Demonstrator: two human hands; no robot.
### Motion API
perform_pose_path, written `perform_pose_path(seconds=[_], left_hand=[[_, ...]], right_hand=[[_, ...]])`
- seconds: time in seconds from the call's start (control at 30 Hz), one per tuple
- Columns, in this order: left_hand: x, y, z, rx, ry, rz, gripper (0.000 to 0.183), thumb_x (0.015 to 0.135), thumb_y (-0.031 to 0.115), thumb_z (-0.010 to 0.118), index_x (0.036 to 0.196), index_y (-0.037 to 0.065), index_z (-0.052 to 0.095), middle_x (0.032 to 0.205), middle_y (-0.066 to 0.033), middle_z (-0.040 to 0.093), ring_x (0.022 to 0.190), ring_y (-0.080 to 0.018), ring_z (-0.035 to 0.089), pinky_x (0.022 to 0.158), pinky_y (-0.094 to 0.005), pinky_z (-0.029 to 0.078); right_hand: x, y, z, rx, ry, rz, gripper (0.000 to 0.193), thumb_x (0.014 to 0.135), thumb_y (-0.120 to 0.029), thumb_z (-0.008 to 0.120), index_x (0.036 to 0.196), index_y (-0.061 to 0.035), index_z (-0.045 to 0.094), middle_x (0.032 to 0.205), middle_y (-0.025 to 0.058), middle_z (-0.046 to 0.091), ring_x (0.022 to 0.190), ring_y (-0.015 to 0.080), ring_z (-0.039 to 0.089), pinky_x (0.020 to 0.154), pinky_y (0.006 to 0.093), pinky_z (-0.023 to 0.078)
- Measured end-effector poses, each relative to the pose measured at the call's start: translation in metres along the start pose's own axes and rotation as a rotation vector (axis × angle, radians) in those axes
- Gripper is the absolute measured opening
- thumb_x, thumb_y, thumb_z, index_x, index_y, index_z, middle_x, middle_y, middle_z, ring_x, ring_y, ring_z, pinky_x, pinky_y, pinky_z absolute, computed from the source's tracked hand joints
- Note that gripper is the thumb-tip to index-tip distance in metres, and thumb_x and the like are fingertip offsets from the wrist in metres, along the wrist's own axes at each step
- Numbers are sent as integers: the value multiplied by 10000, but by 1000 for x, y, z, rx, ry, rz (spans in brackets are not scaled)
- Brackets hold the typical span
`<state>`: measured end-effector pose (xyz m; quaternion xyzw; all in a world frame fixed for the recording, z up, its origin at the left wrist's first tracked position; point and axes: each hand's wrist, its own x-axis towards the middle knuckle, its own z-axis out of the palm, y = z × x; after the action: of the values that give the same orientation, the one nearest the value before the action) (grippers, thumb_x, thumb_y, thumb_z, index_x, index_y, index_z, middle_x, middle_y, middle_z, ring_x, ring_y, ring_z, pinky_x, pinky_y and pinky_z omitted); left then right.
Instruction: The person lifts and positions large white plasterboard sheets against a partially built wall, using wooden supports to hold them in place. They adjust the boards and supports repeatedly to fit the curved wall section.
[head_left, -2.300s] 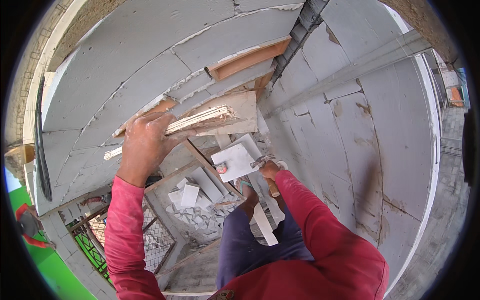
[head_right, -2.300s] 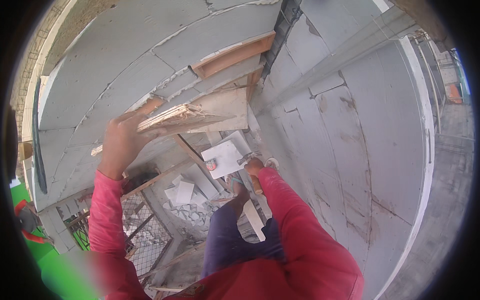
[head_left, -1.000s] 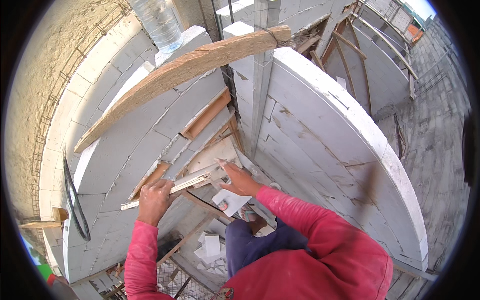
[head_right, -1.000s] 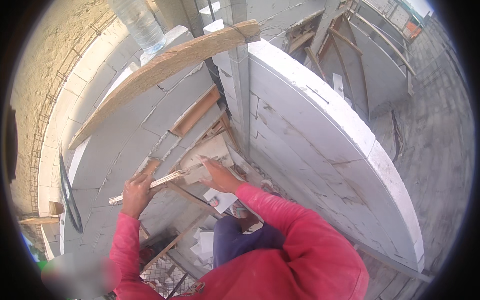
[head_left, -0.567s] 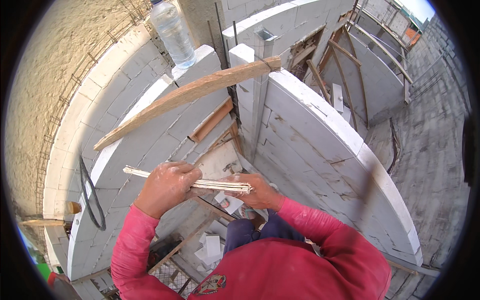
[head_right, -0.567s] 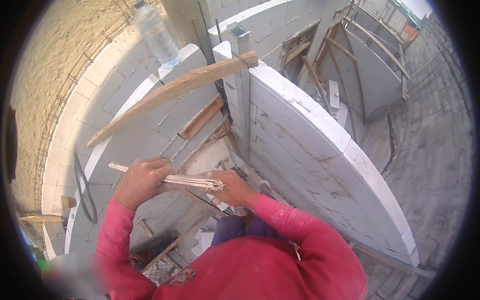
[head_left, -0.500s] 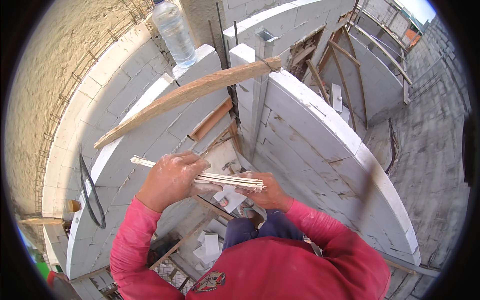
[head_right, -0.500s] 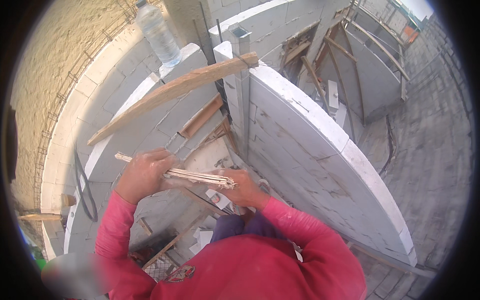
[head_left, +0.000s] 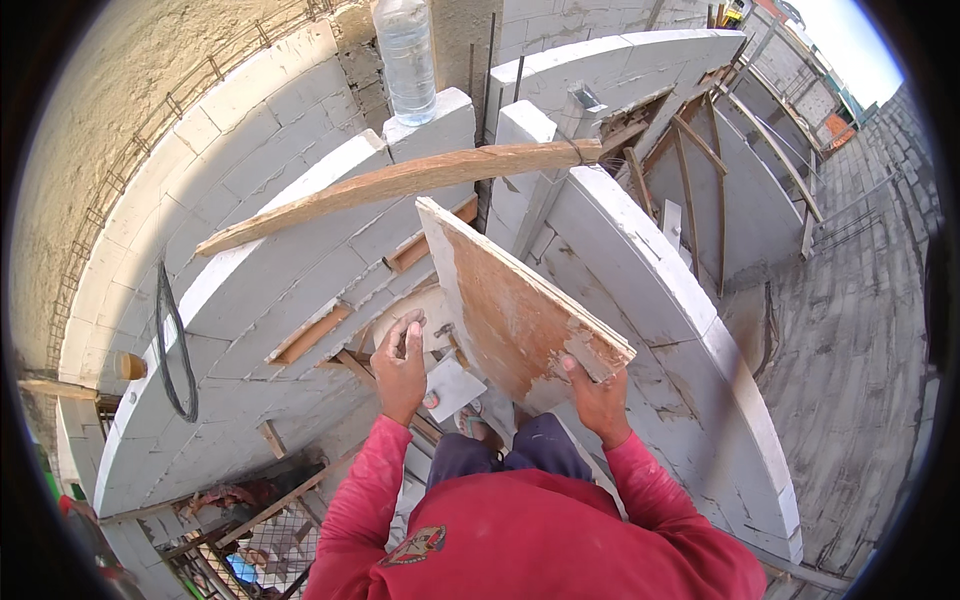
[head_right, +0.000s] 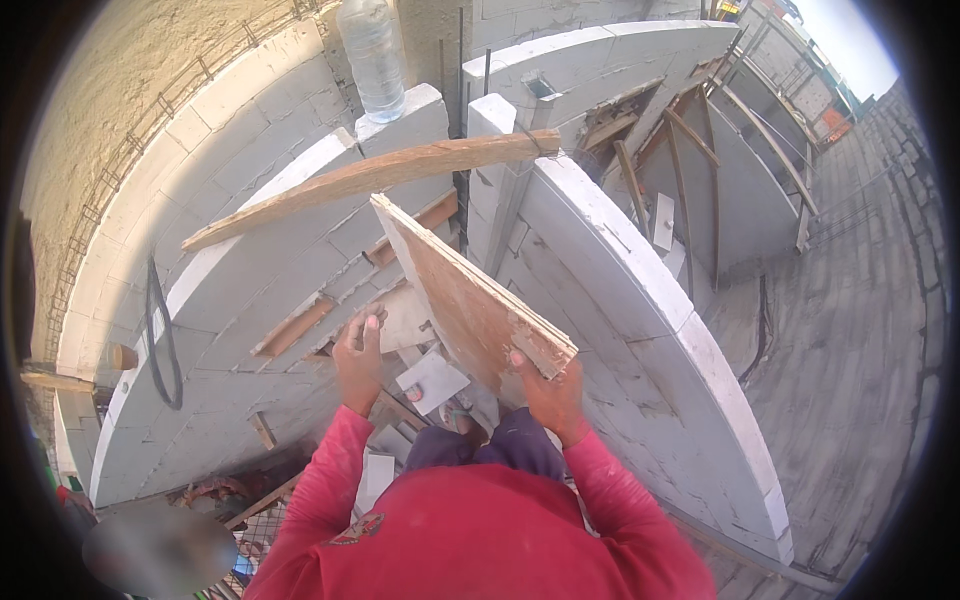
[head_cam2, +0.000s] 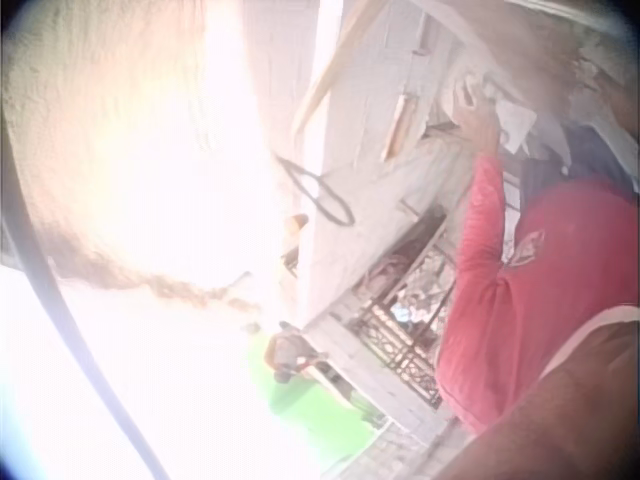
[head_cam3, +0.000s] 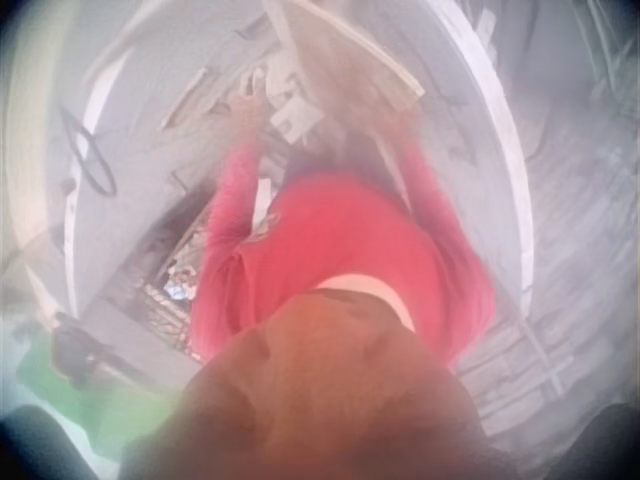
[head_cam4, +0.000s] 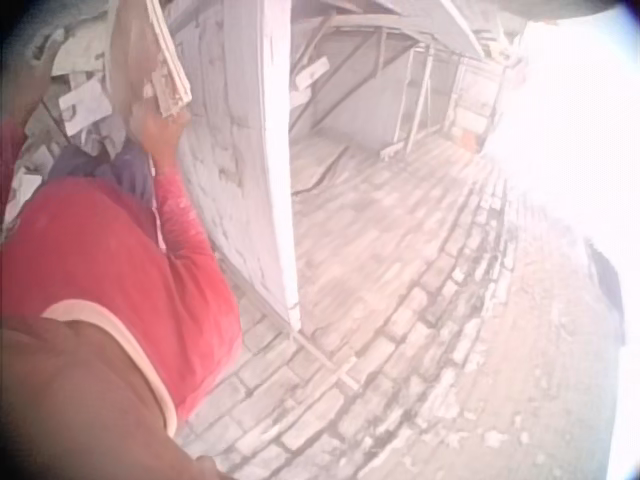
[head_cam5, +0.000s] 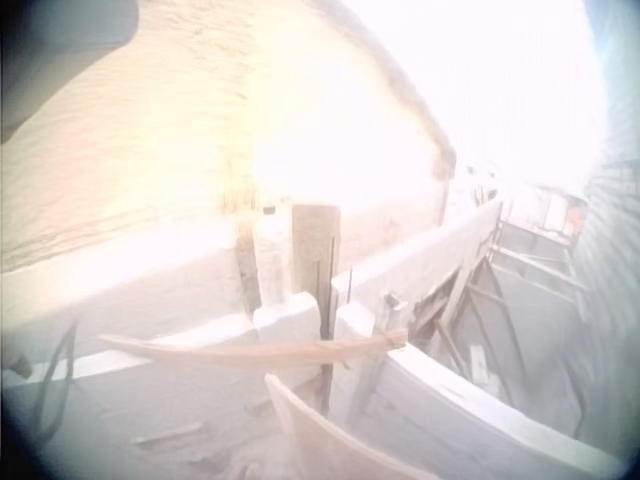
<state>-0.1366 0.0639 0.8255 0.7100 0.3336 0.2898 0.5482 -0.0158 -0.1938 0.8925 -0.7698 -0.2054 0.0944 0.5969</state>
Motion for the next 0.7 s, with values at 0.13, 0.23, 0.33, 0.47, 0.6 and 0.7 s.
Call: perform_pose_path(seconds=[0.13, 0.23, 0.33, 0.47, 0.6, 0.7], left_hand=[[21, -14, 13, -195, 58, 104, 438, 1097, 280, 574, 1377, -52, 625, 1354, -191, 680, 1249, -255, 653, 1083, -396, 498], [33, 3, 33, -371, -88, 265, 621, 988, 386, 745, 1397, -60, 605, 1383, -179, 662, 1287, -263, 635, 1104, -405, 495], [47, 42, 56, -497, -167, 386, 705, 888, 401, 856, 1365, -63, 626, 1332, -156, 691, 1226, -246, 673, 1065, -386, 531], [65, 115, 85, -692, -244, 414, 624, 816, 381, 924, 1202, -61, 711, 1104, -91, 765, 964, -151, 727, 864, -302, 592], [62, 186, 100, -598, -312, 384, 468, 798, 377, 940, 923, -31, 749, 787, -14, 697, 697, -62, 582, 625, -258, 489], [55, 237, 101, -670, -358, 382, 464, 781, 393, 949, 777, -16, 730, 640, 12, 602, 609, -46, 479, 538, -260, 402]], right_hand=[[-18, -31, -42, -230, 21, -96, 307, 964, -185, 767, 1185, 24, 726, 1130, 105, 750, 1021, 228, 691, 930, 368, 526], [-26, -59, -84, -125, 151, -122, 350, 991, -214, 740, 1252, 7, 664, 1201, 107, 693, 1105, 244, 653, 945, 397, 516], [-32, -88, -119, 200, 345, -140, 463, 1009, -214, 717, 1380, -7, 534, 1232, 87, 644, 1143, 249, 639, 1012, 416, 510], [-51, -137, -176, 413, 383, -197, 521, 1027, -201, 690, 1469, -23, 479, 1402, 110, 581, 1242, 231, 617, 1082, 425, 515], [-73, -192, -221, 321, 570, -261, 522, 1058, -193, 645, 1509, -12, 457, 1495, 130, 544, 1285, 237, 602, 1093, 418, 508], [-83, -277, -264, 33, 752, -402, 559, 1063, -288, 610, 1502, 29, 470, 1467, 151, 568, 1287, 256, 590, 1099, 428, 489]])
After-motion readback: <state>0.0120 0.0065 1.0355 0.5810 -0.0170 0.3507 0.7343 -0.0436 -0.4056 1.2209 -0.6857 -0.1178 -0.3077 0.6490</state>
